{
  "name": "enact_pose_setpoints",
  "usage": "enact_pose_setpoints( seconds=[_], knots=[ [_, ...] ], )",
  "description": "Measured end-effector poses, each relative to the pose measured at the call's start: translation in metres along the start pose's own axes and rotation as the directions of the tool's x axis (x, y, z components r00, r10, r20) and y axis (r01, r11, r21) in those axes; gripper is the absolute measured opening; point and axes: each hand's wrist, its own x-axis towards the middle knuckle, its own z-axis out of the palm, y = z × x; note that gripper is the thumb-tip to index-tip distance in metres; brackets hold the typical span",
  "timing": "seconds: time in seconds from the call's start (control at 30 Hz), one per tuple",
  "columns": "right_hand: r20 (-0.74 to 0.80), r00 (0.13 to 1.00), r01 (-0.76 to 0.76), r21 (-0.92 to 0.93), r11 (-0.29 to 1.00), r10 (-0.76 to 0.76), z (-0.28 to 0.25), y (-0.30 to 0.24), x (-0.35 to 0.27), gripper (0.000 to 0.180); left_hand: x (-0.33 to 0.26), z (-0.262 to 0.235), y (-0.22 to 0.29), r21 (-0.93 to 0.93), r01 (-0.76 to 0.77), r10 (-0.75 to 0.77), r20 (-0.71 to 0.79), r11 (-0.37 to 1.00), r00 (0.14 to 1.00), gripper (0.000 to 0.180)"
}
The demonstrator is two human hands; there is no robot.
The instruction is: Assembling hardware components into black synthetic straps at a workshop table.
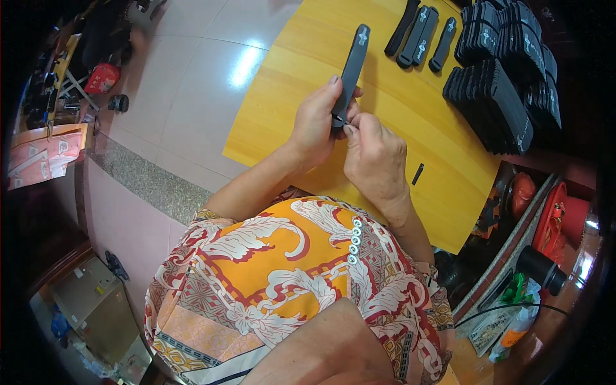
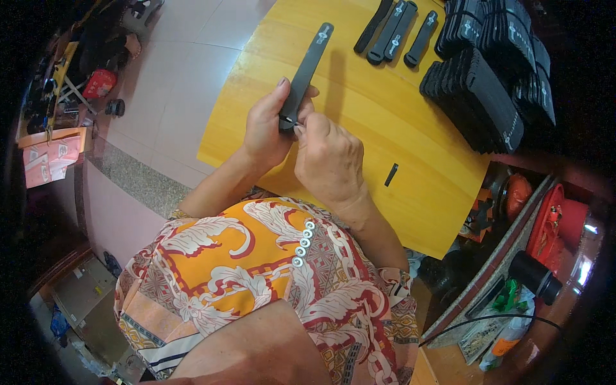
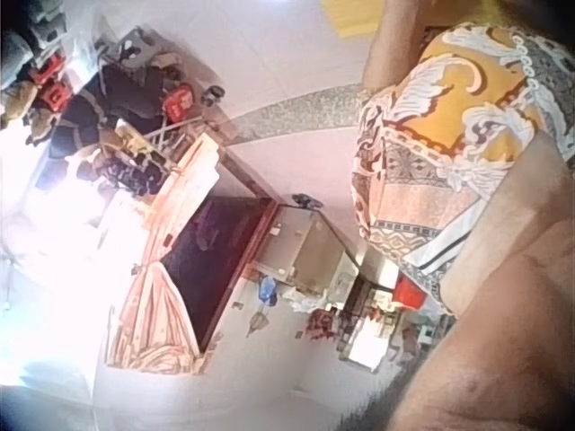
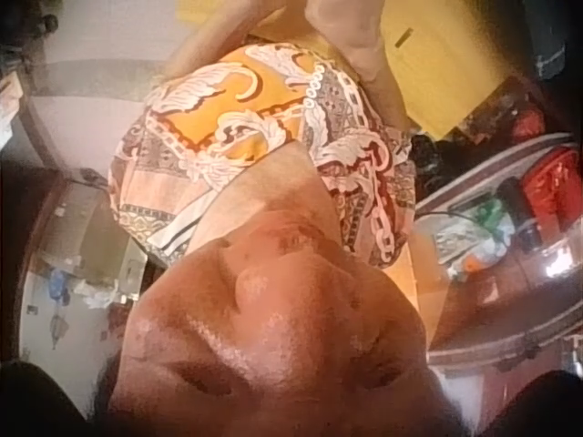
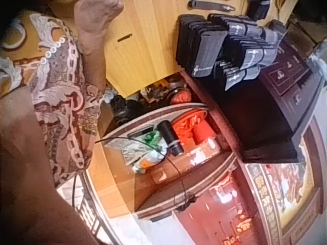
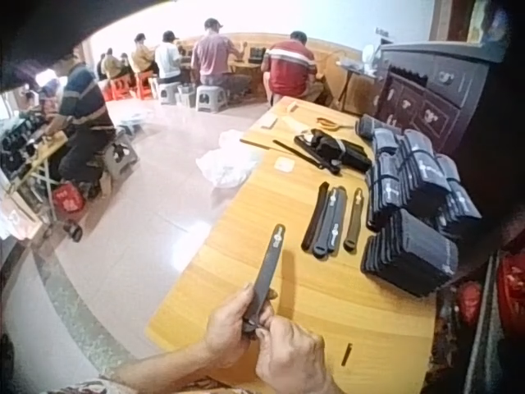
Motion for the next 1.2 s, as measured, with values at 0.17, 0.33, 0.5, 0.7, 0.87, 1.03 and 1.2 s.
enact_pose_setpoints(
  seconds=[0.17, 0.33, 0.5, 0.7, 0.87, 1.03, 1.2],
  knots=[
    [0.125, 0.99, 0.085, -0.163, 0.983, -0.065, -0.011, 0.004, 0.009, 0.011, -0.004, 0.001, 0.005, 0.158, -0.05, 0.058, -0.046, 0.986, 0.997, 0.035],
    [0.126, 0.983, 0.146, -0.116, 0.982, -0.132, -0.013, 0.01, 0.014, 0.005, -0.001, -0.003, 0.011, 0.411, -0.125, 0.114, 0.05, 0.903, 0.992, 0.031],
    [0.164, 0.976, 0.152, -0.044, 0.987, -0.143, -0.006, 0.01, 0.01, 0.007, 0.0, -0.004, 0.012, 0.399, -0.107, 0.103, 0.03, 0.911, 0.994, 0.029],
    [0.045, 0.996, 0.081, -0.123, 0.989, -0.076, 0.006, -0.01, -0.001, 0.009, 0.007, 0.0, 0.003, 0.169, -0.245, 0.252, -0.023, 0.955, 0.967, 0.022],
    [0.031, 0.996, 0.081, -0.105, 0.991, -0.078, 0.01, -0.014, -0.003, 0.008, 0.007, 0.005, 0.002, 0.098, -0.301, 0.306, -0.041, 0.949, 0.951, 0.02],
    [-0.003, 0.995, 0.101, -0.036, 0.994, -0.101, 0.011, -0.012, -0.004, 0.009, 0.008, 0.005, 0.001, 0.015, -0.306, 0.306, 0.013, 0.952, 0.952, 0.019],
    [-0.041, 0.993, 0.109, -0.02, 0.994, -0.11, 0.001, -0.009, 0.002, 0.009, 0.009, 0.018, 0.005, -0.072, -0.291, 0.292, -0.003, 0.954, 0.956, 0.022]
  ],
)
